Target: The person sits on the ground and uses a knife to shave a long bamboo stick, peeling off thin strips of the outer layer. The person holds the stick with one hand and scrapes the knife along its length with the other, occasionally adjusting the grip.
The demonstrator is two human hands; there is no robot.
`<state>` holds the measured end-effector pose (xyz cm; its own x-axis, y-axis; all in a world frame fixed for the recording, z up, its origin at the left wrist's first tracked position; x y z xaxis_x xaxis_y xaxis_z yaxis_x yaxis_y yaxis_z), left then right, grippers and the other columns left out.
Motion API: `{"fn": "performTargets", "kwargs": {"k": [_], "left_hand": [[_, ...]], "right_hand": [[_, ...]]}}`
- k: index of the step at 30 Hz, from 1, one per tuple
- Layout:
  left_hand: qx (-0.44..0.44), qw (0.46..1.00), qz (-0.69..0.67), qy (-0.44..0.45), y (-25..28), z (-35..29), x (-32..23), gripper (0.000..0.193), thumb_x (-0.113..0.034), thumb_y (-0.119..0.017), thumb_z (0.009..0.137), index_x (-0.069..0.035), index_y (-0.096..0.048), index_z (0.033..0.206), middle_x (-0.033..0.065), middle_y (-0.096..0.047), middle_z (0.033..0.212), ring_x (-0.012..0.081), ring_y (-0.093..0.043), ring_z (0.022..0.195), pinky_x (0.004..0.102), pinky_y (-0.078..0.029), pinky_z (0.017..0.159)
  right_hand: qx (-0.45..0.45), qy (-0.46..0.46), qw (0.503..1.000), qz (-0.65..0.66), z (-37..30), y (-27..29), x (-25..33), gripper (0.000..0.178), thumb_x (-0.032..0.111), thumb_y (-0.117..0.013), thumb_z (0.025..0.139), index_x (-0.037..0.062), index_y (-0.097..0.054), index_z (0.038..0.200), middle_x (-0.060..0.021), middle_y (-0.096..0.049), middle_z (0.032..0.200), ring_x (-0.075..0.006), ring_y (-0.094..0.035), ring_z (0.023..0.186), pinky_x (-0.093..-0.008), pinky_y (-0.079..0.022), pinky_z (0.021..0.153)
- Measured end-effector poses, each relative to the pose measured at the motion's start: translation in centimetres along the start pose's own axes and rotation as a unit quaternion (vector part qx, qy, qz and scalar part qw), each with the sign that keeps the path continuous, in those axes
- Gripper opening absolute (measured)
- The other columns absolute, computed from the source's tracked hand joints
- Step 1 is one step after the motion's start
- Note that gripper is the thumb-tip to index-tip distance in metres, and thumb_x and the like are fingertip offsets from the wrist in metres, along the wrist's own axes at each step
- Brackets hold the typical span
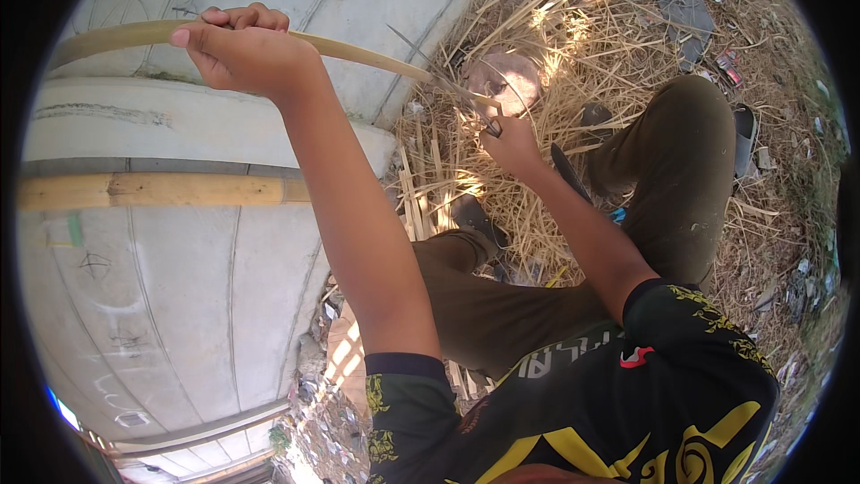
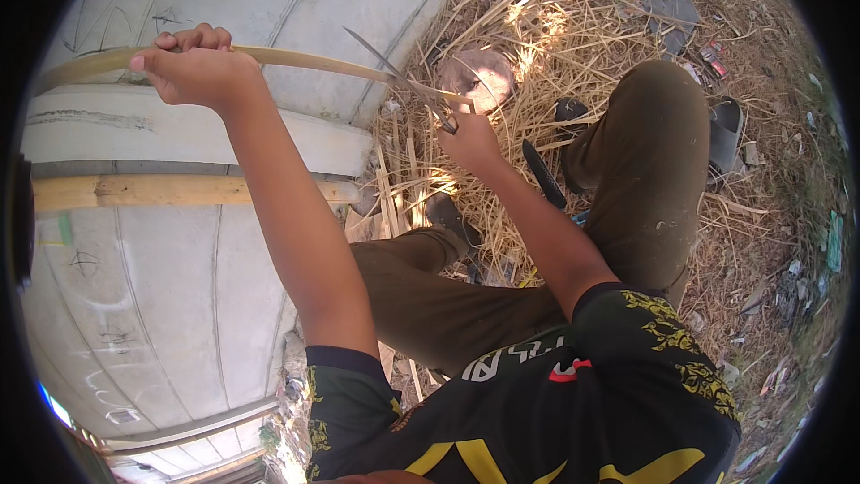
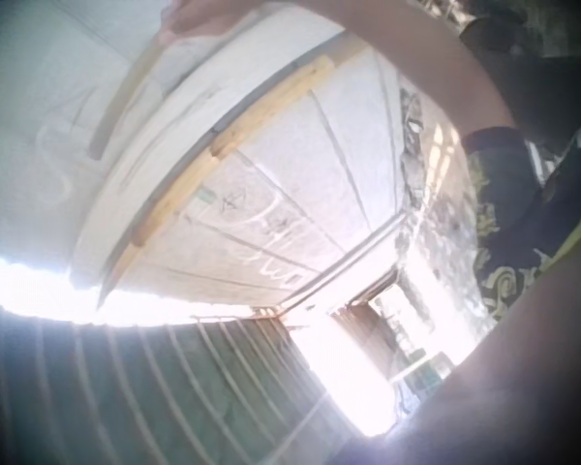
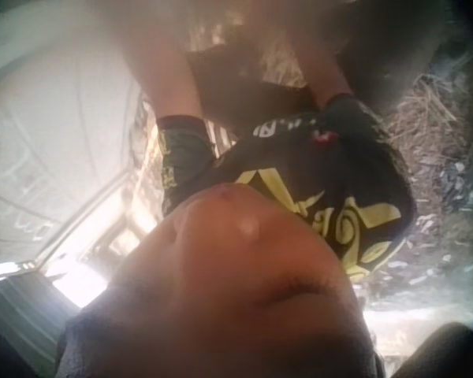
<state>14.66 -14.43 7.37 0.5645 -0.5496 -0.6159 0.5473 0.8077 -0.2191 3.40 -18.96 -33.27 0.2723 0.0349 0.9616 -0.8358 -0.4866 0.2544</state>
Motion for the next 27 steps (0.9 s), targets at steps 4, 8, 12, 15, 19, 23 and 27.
{"fn": "performTargets", "kwargs": {"k": [4,8,12,15,19,23,27], "left_hand": [[-0.012,1.0,0.023,-0.004,0.2,0.5,0.1,0.056,-0.061,-0.028,0.105,-0.01,-0.038,0.085,-0.0009,-0.026,0.061,0.0117,-0.021,0.05,0.0266,-0.021,0.048],[-0.015,0.999,0.037,0.018,-0.5,1.1,0.2,0.054,-0.058,-0.026,0.106,-0.011,-0.036,0.084,-0.0009,-0.025,0.061,0.0124,-0.022,0.051,0.0265,-0.021,0.049],[-0.047,0.997,0.058,0.012,0.9,1.0,0.1,0.054,-0.058,-0.025,0.107,-0.011,-0.036,0.084,-0.0007,-0.026,0.062,0.0129,-0.024,0.051,0.0271,-0.024,0.049],[-0.042,0.998,0.055,0.005,-0.2,1.0,0.2,0.053,-0.057,-0.023,0.107,-0.011,-0.036,0.084,-0.0006,-0.028,0.062,0.0131,-0.025,0.052,0.0277,-0.024,0.049],[-0.051,0.996,0.071,-0.007,1.3,0.7,0.3,0.053,-0.057,-0.022,0.107,-0.011,-0.035,0.084,-0.0005,-0.029,0.063,0.0134,-0.026,0.053,0.0277,-0.024,0.049],[-0.055,0.997,0.057,0.019,0.4,0.4,-0.2,0.053,-0.056,-0.022,0.107,-0.011,-0.036,0.084,-0.0004,-0.029,0.064,0.0132,-0.026,0.053,0.0276,-0.024,0.049],[-0.064,0.995,0.061,0.034,1.1,0.7,-0.4,0.051,-0.055,-0.023,0.107,-0.011,-0.036,0.084,0.0003,-0.03,0.066,0.0134,-0.027,0.054,0.028,-0.025,0.049]], "right_hand": [[-0.038,0.036,0.995,0.083,0.4,-0.5,-1.4,0.035,0.029,-0.072,0.081,-0.0049,-0.068,0.088,-0.0185,-0.067,0.071,-0.0317,-0.069,0.068,-0.0434,-0.053,0.066],[0.043,-0.194,0.98,-0.008,2.1,-2.9,-15.7,0.025,0.021,-0.07,0.081,-0.0034,-0.064,0.085,-0.015,-0.065,0.069,-0.0271,-0.061,0.056,-0.0408,-0.05,0.056],[0.075,-0.353,0.918,0.163,2.0,-4.5,-15.0,0.028,0.021,-0.066,0.082,-0.0061,-0.066,0.088,-0.0203,-0.065,0.074,-0.0285,-0.063,0.061,-0.0412,-0.052,0.061],[0.066,-0.269,0.941,0.194,2.2,-4.3,-11.1,0.024,0.017,-0.067,0.079,-0.0065,-0.061,0.077,-0.0165,-0.061,0.068,-0.0273,-0.061,0.058,-0.0398,-0.05,0.058],[-0.019,0.056,0.997,0.046,-0.3,-1.2,2.3,0.023,0.017,-0.068,0.082,-0.0033,-0.061,0.075,-0.0089,-0.057,0.058,-0.0211,-0.057,0.052,-0.0383,-0.047,0.053],[0.029,0.02,0.998,0.046,0.3,-1.8,-4.0,0.027,0.026,-0.069,0.083,-0.0006,-0.071,0.086,-0.0162,-0.067,0.069,-0.0284,-0.068,0.066,-0.0424,-0.053,0.065],[0.052,-0.357,0.932,0.047,-2.2,-2.8,-17.9,0.023,0.02,-0.065,0.091,-0.0017,-0.061,0.089,-0.0068,-0.051,0.059,-0.0192,-0.05,0.047,-0.0393,-0.04,0.045]]}}
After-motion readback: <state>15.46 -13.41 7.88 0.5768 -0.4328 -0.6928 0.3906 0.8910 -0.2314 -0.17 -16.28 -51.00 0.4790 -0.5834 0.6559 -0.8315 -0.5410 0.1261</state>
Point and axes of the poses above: each hand's wrist, its own z-axis towards the middle knuckle, its own y-axis out of the back of the hand, x = y × z, the point moved 7 cm from there along z, towards the middle knuckle
